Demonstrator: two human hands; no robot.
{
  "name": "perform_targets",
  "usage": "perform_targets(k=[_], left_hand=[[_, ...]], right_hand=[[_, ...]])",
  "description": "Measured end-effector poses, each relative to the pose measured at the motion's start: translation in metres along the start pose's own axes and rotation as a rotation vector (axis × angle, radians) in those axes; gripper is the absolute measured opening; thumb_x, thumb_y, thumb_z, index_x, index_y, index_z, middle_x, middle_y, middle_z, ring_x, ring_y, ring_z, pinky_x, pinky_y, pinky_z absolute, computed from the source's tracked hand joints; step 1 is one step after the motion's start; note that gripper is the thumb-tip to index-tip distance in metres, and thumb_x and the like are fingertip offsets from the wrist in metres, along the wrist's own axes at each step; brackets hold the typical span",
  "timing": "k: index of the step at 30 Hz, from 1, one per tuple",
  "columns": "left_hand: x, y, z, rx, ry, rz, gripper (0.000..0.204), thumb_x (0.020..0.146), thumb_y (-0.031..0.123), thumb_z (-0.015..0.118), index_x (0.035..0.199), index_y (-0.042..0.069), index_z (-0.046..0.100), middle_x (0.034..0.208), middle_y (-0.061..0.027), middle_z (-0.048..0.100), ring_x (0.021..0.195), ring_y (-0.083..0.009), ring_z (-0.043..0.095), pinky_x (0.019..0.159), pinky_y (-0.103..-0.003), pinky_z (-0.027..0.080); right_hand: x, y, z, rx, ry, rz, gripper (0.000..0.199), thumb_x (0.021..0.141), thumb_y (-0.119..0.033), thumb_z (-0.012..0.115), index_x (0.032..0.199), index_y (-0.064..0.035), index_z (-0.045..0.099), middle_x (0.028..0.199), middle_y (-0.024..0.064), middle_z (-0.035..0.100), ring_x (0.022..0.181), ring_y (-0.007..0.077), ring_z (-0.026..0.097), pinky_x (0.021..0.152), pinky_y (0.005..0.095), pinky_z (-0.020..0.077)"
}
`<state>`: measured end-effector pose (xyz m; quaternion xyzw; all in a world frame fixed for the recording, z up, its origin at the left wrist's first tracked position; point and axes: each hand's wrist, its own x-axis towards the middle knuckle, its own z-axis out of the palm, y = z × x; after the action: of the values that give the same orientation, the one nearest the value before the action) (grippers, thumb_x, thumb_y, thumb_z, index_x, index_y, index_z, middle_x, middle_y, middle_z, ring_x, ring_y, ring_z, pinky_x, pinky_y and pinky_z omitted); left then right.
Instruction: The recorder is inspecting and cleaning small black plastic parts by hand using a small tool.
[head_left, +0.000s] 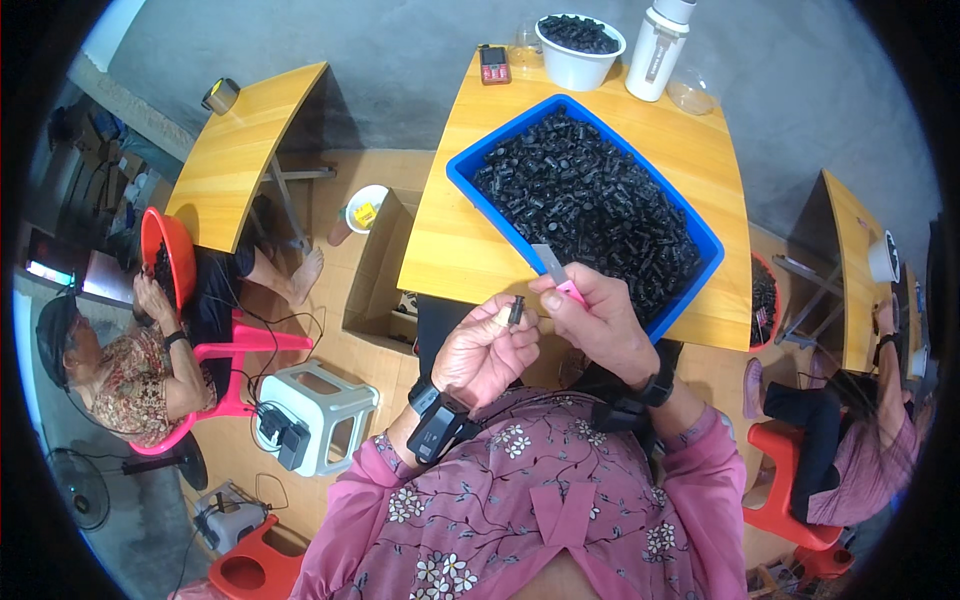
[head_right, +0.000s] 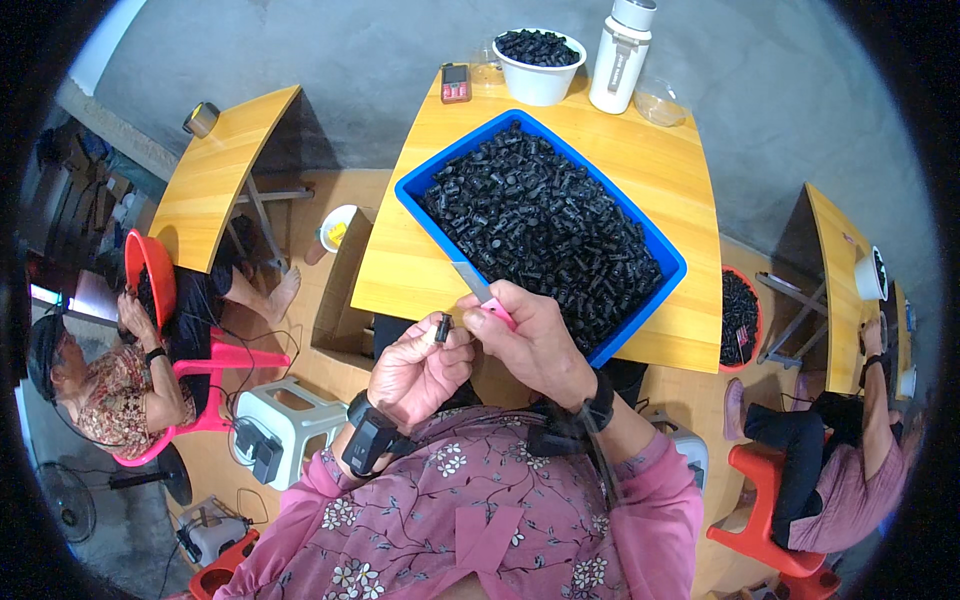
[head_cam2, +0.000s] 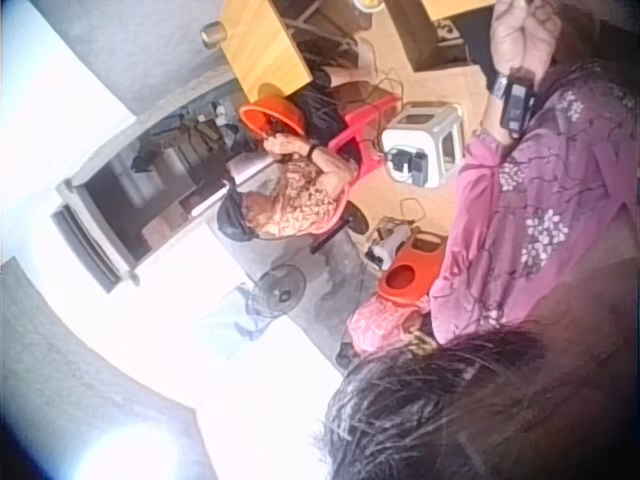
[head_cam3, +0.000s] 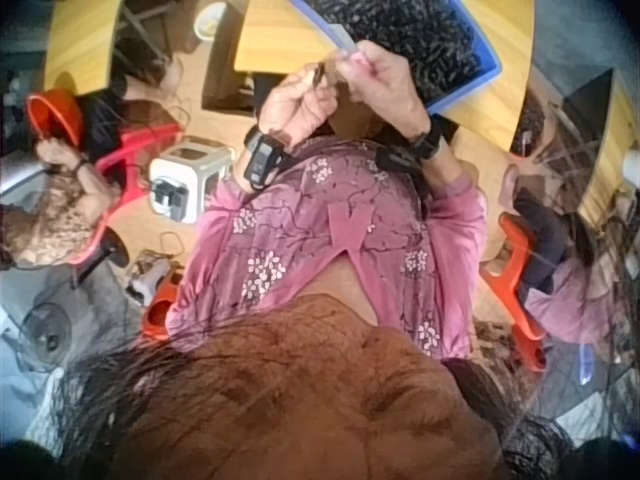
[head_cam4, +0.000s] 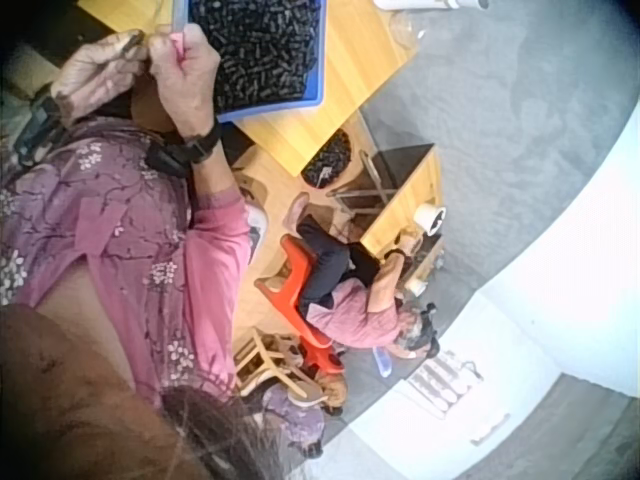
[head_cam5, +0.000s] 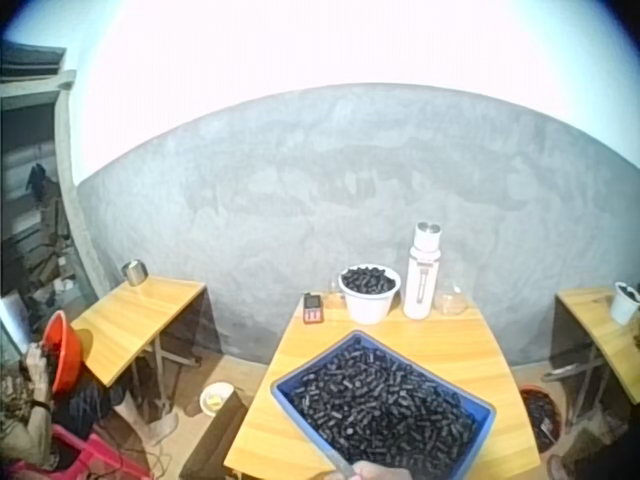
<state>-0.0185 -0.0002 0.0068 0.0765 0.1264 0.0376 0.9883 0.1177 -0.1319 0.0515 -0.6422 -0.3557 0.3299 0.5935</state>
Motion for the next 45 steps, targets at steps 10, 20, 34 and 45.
perform_targets(k=[10, 20, 34, 45], left_hand=[[0.002, -0.002, -0.002, 0.038, -0.027, 0.058, 0.034, 0.091, 0.013, 0.065, 0.123, 0.007, 0.054, 0.102, -0.0059, 0.062, 0.087, -0.0152, 0.056, 0.080, -0.031, 0.047], [0.002, -0.002, -0.010, 0.080, -0.030, 0.106, 0.030, 0.091, 0.010, 0.064, 0.120, 0.007, 0.056, 0.112, -0.0066, 0.062, 0.102, -0.0173, 0.059, 0.095, -0.036, 0.048], [0.002, -0.003, -0.001, 0.102, 0.022, 0.089, 0.019, 0.095, 0.010, 0.060, 0.114, 0.006, 0.060, 0.105, -0.0054, 0.064, 0.089, -0.0127, 0.059, 0.083, -0.031, 0.049], [-0.001, 0.000, -0.007, 0.092, 0.016, 0.133, 0.023, 0.093, 0.007, 0.060, 0.116, 0.006, 0.059, 0.107, -0.0058, 0.064, 0.088, -0.0149, 0.061, 0.086, -0.034, 0.051]], right_hand=[[-0.009, 0.014, 0.008, -0.372, 0.053, -0.393, 0.018, 0.094, -0.016, 0.059, 0.107, -0.0045, 0.062, 0.086, 0.0134, 0.063, 0.071, 0.0331, 0.063, 0.062, 0.0382, 0.0507], [-0.008, 0.014, 0.008, -0.602, 0.027, -0.484, 0.022, 0.089, -0.014, 0.065, 0.110, -0.0065, 0.060, 0.079, 0.0104, 0.057, 0.067, 0.0297, 0.063, 0.055, 0.0381, 0.0490], [-0.006, 0.019, 0.004, -0.473, 0.037, -0.464, 0.027, 0.089, -0.010, 0.064, 0.115, -0.0039, 0.062, 0.078, 0.0110, 0.058, 0.065, 0.0292, 0.063, 0.055, 0.0373, 0.0498], [-0.010, 0.017, 0.013, -0.616, 0.045, -0.540, 0.026, 0.086, -0.009, 0.068, 0.110, -0.0032, 0.062, 0.074, 0.0091, 0.054, 0.061, 0.0280, 0.060, 0.051, 0.0372, 0.0474]])
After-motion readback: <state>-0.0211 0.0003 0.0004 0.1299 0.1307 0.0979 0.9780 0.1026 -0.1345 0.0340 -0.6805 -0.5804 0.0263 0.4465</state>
